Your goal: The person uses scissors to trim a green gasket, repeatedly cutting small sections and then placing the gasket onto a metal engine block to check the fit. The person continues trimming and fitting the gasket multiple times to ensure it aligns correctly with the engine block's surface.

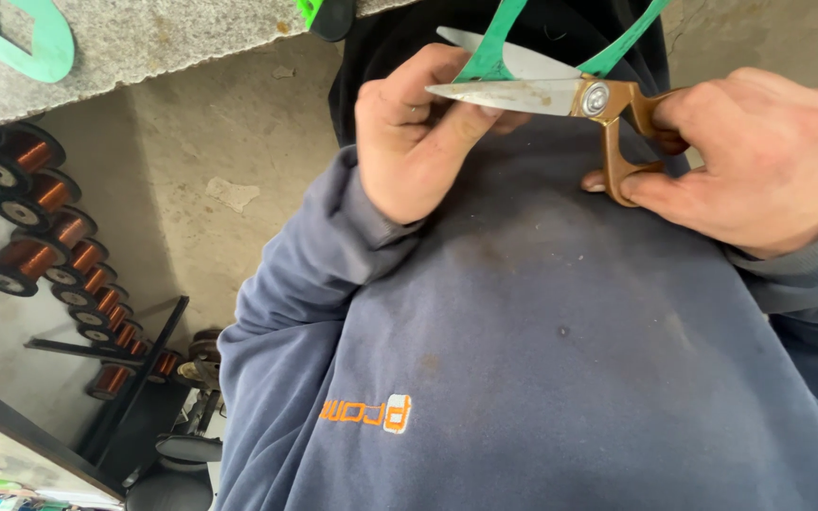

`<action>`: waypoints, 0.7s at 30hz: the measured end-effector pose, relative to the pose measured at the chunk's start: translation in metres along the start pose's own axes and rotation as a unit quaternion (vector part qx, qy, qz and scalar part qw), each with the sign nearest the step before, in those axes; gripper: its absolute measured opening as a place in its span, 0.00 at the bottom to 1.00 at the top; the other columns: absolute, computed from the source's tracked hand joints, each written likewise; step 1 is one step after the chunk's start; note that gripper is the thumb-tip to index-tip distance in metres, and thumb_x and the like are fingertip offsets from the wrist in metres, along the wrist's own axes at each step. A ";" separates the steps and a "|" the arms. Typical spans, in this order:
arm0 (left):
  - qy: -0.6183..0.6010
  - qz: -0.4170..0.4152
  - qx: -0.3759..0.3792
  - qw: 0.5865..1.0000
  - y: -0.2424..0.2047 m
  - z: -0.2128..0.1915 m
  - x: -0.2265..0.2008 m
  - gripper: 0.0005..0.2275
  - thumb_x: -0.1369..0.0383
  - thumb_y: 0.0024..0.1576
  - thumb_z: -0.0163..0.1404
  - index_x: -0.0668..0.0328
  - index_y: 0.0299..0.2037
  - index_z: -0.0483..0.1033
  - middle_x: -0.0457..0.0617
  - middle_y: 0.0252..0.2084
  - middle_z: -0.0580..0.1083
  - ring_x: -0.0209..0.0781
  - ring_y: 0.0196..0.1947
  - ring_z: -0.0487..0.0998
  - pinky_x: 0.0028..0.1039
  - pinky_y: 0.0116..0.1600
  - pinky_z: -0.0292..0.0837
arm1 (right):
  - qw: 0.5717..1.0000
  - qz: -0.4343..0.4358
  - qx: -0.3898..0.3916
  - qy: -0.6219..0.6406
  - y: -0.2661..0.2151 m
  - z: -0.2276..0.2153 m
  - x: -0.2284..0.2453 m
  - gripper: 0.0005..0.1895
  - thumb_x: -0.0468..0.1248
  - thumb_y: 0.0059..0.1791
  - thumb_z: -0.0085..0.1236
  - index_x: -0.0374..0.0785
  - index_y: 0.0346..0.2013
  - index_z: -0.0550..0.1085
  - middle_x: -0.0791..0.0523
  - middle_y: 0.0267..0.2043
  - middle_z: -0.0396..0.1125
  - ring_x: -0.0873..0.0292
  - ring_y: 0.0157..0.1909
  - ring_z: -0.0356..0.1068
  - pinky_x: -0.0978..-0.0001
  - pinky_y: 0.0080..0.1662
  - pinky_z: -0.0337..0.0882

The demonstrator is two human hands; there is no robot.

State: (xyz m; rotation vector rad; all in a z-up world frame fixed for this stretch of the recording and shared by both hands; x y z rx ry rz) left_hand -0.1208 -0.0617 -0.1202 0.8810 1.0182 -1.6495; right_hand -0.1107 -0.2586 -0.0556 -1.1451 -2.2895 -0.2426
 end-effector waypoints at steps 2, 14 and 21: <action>0.122 0.004 0.038 0.992 0.006 -0.001 -0.028 0.04 0.75 0.71 0.53 0.69 0.50 0.75 0.51 0.38 0.81 0.33 0.38 0.83 0.22 0.44 0.78 | 1.000 0.023 0.005 0.000 -0.003 0.003 -0.004 0.24 0.45 0.39 0.83 0.33 0.31 0.76 0.55 0.27 0.66 0.54 0.29 0.66 0.65 0.30 0.64; 0.272 -0.008 0.172 0.947 -0.004 0.013 -0.037 0.06 0.76 0.64 0.50 0.65 0.45 0.80 0.51 0.34 0.80 0.35 0.31 0.82 0.22 0.39 0.76 | 0.996 0.030 0.005 0.079 -0.006 0.016 0.001 0.28 0.49 0.33 0.82 0.33 0.29 0.75 0.54 0.21 0.61 0.54 0.23 0.62 0.63 0.27 0.62; 0.189 -0.041 0.116 0.974 -0.017 0.024 -0.025 0.08 0.74 0.70 0.46 0.69 0.47 0.79 0.50 0.39 0.81 0.33 0.35 0.84 0.19 0.43 0.79 | 0.996 0.032 0.025 0.084 -0.014 0.017 -0.002 0.23 0.45 0.35 0.79 0.35 0.33 0.76 0.55 0.27 0.64 0.53 0.29 0.65 0.65 0.29 0.64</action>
Point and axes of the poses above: each hand's wrist, its own y-axis towards the middle knuckle, its own z-axis out of the palm, x = y × z, the point moved 10 cm from there along y, towards the middle knuckle
